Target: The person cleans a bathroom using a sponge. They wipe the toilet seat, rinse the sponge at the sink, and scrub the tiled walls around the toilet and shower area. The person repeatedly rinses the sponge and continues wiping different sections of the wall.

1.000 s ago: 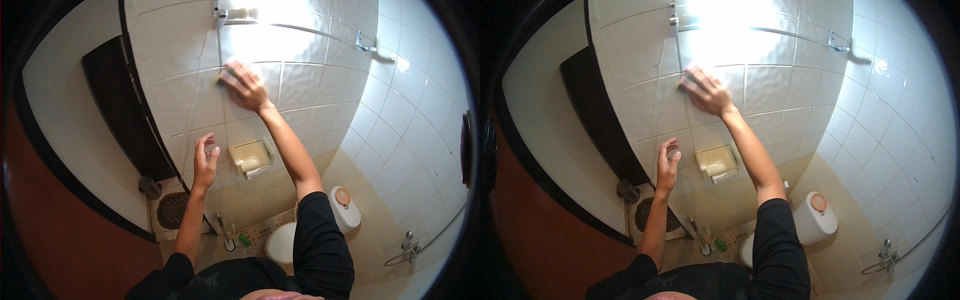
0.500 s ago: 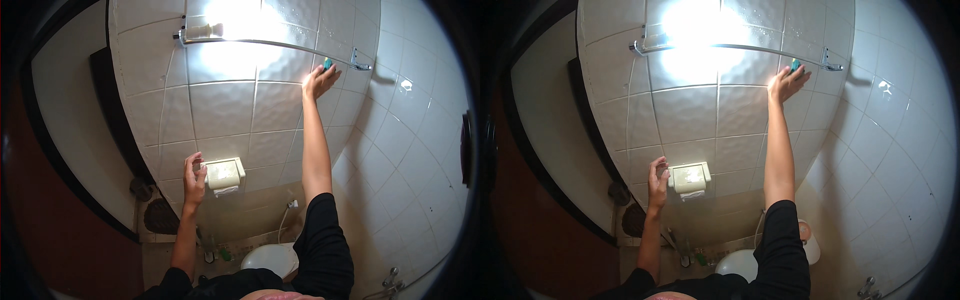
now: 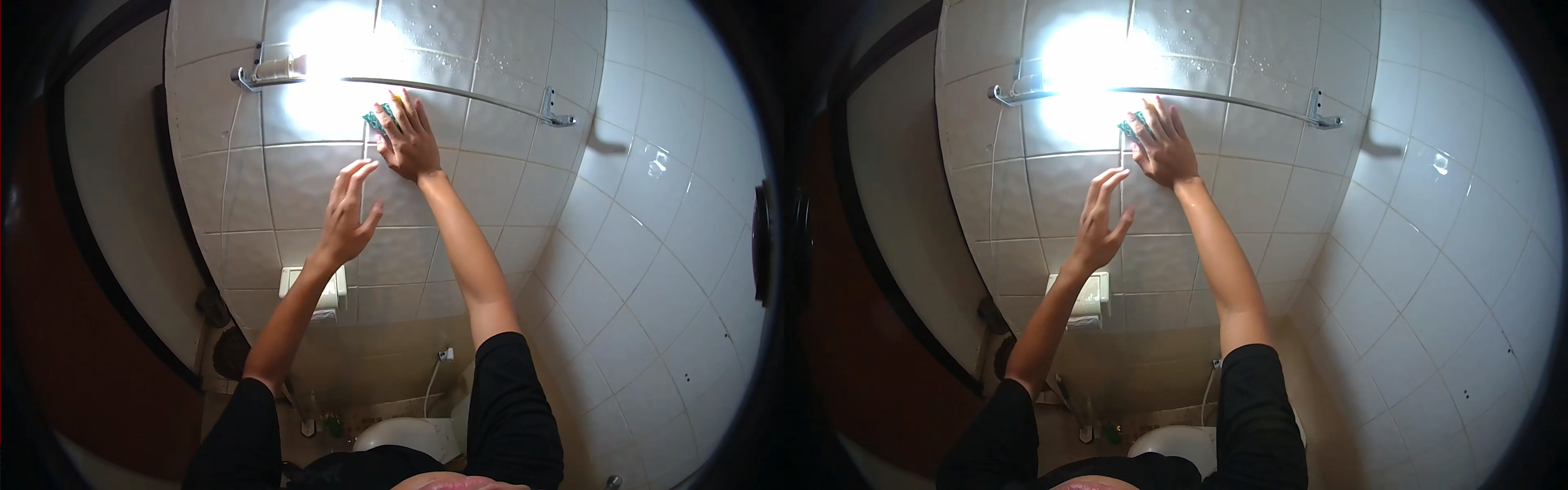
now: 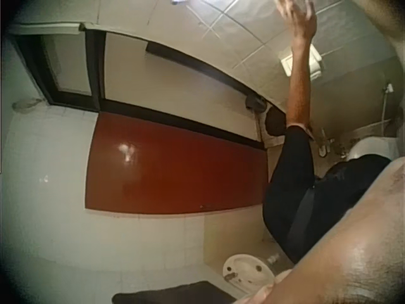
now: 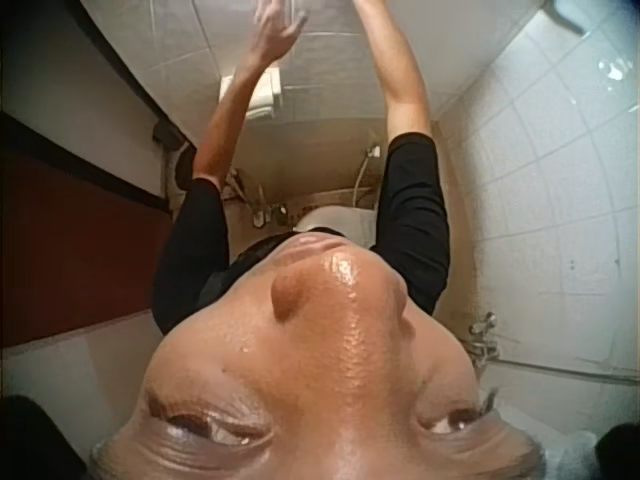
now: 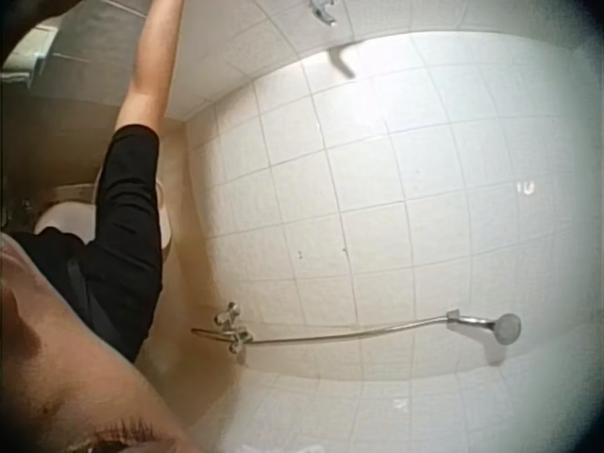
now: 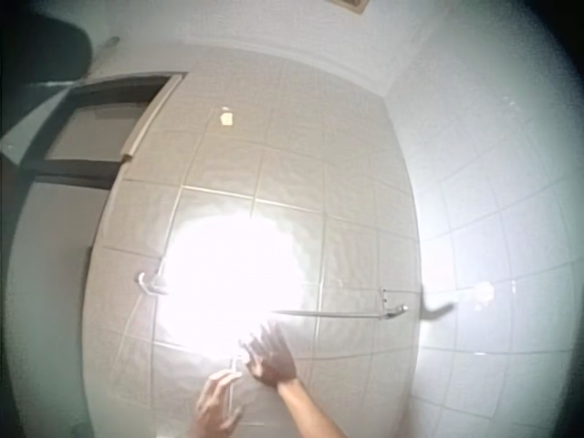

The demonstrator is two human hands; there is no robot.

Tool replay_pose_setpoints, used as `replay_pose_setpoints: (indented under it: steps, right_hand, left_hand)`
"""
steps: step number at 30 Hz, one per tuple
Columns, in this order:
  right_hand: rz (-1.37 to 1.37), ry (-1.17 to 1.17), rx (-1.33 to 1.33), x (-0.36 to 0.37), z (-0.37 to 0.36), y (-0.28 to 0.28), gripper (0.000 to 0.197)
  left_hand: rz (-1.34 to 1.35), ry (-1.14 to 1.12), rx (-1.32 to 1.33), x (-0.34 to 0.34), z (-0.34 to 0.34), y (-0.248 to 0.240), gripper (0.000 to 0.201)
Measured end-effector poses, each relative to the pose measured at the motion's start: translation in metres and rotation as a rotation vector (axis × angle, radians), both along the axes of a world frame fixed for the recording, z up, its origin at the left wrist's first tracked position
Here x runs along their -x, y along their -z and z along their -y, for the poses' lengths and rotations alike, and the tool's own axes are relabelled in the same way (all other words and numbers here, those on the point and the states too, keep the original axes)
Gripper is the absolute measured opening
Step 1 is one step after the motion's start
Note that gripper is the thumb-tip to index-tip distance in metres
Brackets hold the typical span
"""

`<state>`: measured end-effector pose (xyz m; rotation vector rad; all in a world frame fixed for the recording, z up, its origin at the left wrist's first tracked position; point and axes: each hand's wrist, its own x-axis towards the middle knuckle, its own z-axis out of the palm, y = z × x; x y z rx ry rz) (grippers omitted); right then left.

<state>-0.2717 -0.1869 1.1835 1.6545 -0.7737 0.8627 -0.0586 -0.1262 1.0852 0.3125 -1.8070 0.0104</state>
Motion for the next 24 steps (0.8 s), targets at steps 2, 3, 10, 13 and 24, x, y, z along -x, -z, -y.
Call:
replay_pose_setpoints:
  steps: [2,3,10,13,24]
  right_hand:
    - [0.058,-0.005,0.013,-0.001,0.001,-0.001,0.074]
    - [0.083,-0.004,0.021,0.003,0.005,-0.003,0.074]
    - [0.643,0.024,0.321,-0.009,0.017,-0.047,0.078]
    - [0.630,0.002,0.355,-0.014,0.014,-0.051,0.078]
    - [0.408,-0.070,0.251,0.050,-0.005,-0.031,0.071]
  left_hand:
    - [0.051,-0.077,0.031,0.010,0.003,-0.020,0.066]
    - [0.073,-0.112,0.048,0.016,0.006,-0.029,0.068]
    - [0.222,-0.416,0.101,0.017,0.055,-0.047,0.075]
    - [0.288,-0.671,0.295,-0.004,0.077,-0.039,0.074]
    - [0.207,-0.797,0.393,-0.055,0.124,-0.002,0.071]
